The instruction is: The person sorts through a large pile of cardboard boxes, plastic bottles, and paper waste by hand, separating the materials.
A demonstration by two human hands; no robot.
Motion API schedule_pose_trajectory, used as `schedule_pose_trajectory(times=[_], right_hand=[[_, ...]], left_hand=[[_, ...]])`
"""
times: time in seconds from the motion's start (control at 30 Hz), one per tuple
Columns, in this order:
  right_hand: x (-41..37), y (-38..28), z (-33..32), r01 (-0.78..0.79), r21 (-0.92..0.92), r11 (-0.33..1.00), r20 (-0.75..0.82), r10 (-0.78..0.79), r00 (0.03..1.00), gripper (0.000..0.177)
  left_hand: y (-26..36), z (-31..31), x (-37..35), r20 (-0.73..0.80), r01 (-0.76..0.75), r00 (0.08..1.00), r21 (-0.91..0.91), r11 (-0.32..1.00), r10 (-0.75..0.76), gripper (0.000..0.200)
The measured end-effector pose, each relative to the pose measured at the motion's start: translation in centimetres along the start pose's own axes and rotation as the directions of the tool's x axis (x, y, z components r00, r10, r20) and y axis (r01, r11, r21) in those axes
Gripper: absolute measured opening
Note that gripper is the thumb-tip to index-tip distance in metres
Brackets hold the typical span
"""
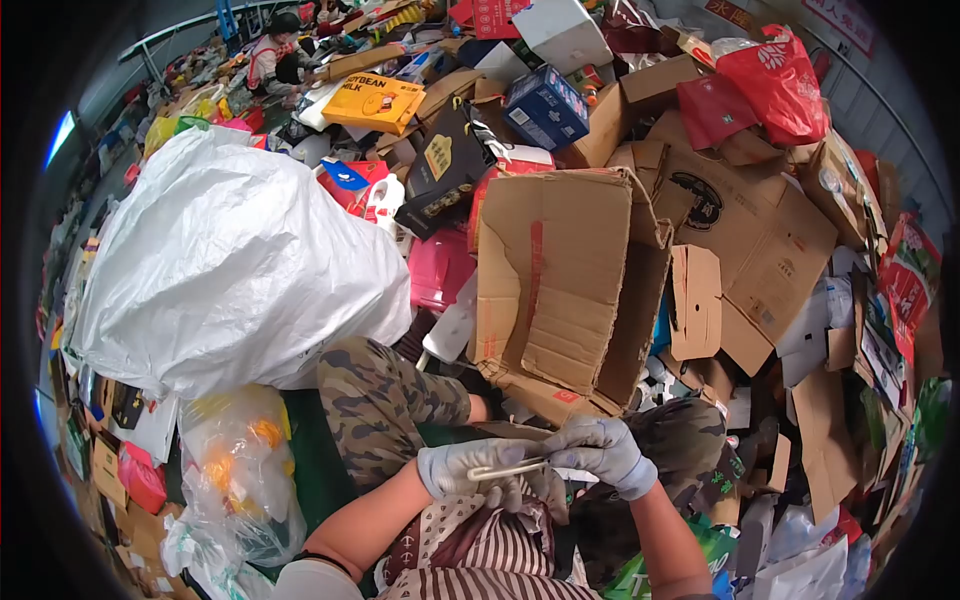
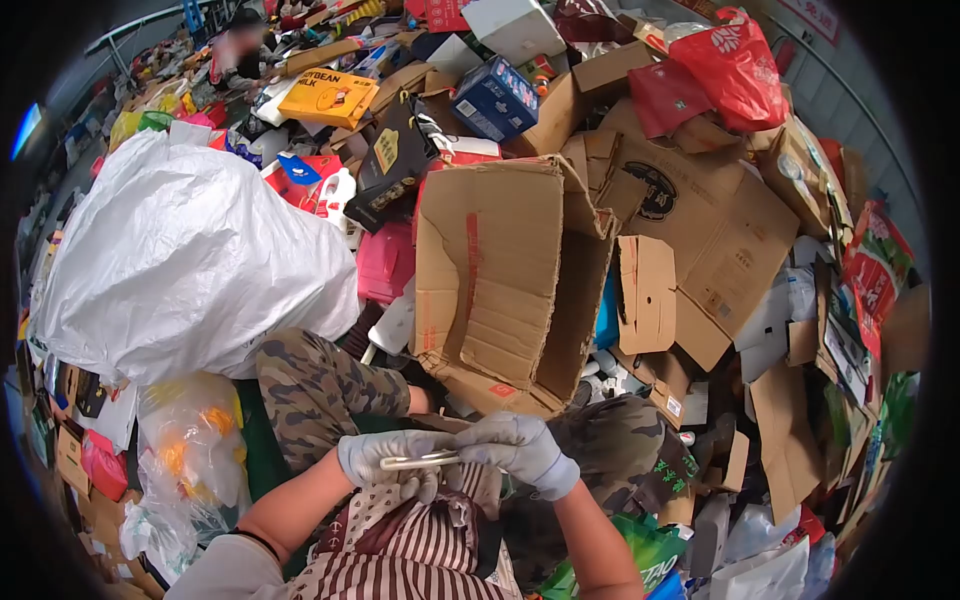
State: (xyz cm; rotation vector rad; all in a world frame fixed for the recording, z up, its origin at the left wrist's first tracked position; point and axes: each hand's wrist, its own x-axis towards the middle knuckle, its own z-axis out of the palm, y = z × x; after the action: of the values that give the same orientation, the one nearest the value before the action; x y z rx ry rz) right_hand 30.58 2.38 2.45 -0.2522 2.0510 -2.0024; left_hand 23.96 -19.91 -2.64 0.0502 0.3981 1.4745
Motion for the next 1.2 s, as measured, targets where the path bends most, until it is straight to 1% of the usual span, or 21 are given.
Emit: schedule_pose_trajectory(times=[0.03,0.07,0.17,0.23,0.3,0.33,0.37,0.43,0.47,0.6,0.67,0.73,0.83,0.87,0.9,0.93,0.97,1.0,1.07,1.13,1.2], right_hand=[[-0.1,-0.4,-0.6,-0.028,-0.035,0.999,0.058,0.03,0.998,0.019],[0.1,-1.3,-1.0,0.035,-0.099,0.994,0.154,-0.019,0.988,0.02],[0.2,-0.4,-0.9,-0.038,0.044,0.998,0.205,0.028,0.978,0.018],[0.4,-0.9,-0.8,-0.075,0.127,0.989,0.061,0.068,0.996,0.02],[0.4,-1.3,-1.4,-0.139,0.317,0.938,-0.107,0.181,0.978,0.023],[0.4,-0.1,-1.7,-0.075,0.486,0.871,-0.145,0.164,0.976,0.028],[0.5,0.8,-1.8,-0.035,0.534,0.845,-0.208,0.171,0.963,0.027],[0.9,1.3,-1.5,0.035,0.621,0.783,-0.306,0.201,0.931,0.027],[0.9,1.0,-1.4,0.095,0.559,0.823,-0.296,0.091,0.951,0.033],[1.8,-2.0,-2.1,-0.063,0.386,0.92,-0.128,0.121,0.984,0.044],[3.2,-3.5,-3.8,0.067,0.373,0.926,-0.24,0.027,0.97,0.038],[5.0,-4.4,-6.8,0.197,0.431,0.881,-0.401,-0.009,0.916,0.034],[7.9,-4.3,-12.3,0.436,0.542,0.718,-0.591,-0.043,0.805,0.031],[8.7,-3.8,-13.4,0.468,0.509,0.722,-0.698,0.028,0.715,0.031],[9.4,-1.6,-15.4,0.47,0.625,0.623,-0.683,0.144,0.716,0.031],[10.5,0.3,-16.4,0.488,0.673,0.555,-0.687,0.224,0.692,0.032],[10.5,1.7,-16.6,0.515,0.713,0.476,-0.685,0.315,0.657,0.032],[10.4,0.6,-15.8,0.489,0.676,0.552,-0.726,0.385,0.569,0.033],[9.8,-1.1,-15.5,0.52,0.604,0.603,-0.784,0.332,0.525,0.033],[9.3,-2.4,-15.7,0.568,0.526,0.632,-0.829,0.235,0.507,0.034],[8.6,-2.7,-16.0,0.555,0.514,0.654,-0.822,0.192,0.536,0.033]], left_hand=[[0.5,2.0,-0.5,0.065,0.004,0.998,0.095,0.995,-0.01,0.066],[1.0,3.6,-0.9,0.013,0.048,0.999,0.237,0.97,-0.052,0.073],[1.3,5.3,-0.7,-0.097,0.174,0.985,0.55,0.817,-0.145,0.057],[2.1,7.3,-0.5,-0.292,0.309,0.944,0.621,0.72,-0.153,0.052],[0.5,3.9,-0.1,-0.232,0.048,0.968,0.554,0.831,0.099,0.058],[0.9,3.6,-0.1,-0.188,-0.036,0.969,0.54,0.841,0.162,0.062],[1.2,3.8,0.0,-0.254,-0.027,0.949,0.524,0.851,0.187,0.063],[1.6,3.4,0.8,-0.216,-0.079,0.954,0.485,0.871,0.207,0.061],[1.6,3.3,1.3,-0.218,-0.104,0.947,0.485,0.868,0.235,0.057],[3.1,4.0,4.1,-0.202,-0.162,0.933,0.502,0.85,0.297,0.05],[4.6,2.7,5.2,-0.11,-0.218,0.946,0.477,0.851,0.304,0.05],[7.7,2.1,6.4,-0.17,-0.326,0.812,0.661,0.676,0.558,0.052],[13.7,2.5,9.0,-0.228,-0.263,0.612,0.844,0.467,0.757,0.045],[15.4,2.5,10.3,-0.236,-0.225,0.54,0.884,0.409,0.808,0.041],[16.7,3.9,11.6,0.021,-0.009,0.515,1.0,-0.019,0.857,0.043],[17.4,5.6,13.0,0.271,0.199,0.565,0.872,-0.448,0.779,0.045],[17.7,6.7,14.5,0.45,0.323,0.672,0.535,-0.78,0.588,0.048],[18.4,6.3,16.5,0.412,0.239,0.85,0.254,-0.937,0.328,0.049],[19.1,1.1,20.9,0.262,0.136,0.96,-0.105,-0.985,0.104,0.049],[19.2,-3.7,23.9,0.082,0.027,0.996,-0.513,-0.858,-0.018,0.049],[17.7,-7.4,26.0,-0.025,-0.006,1.0,-0.438,-0.899,0.006,0.046]])
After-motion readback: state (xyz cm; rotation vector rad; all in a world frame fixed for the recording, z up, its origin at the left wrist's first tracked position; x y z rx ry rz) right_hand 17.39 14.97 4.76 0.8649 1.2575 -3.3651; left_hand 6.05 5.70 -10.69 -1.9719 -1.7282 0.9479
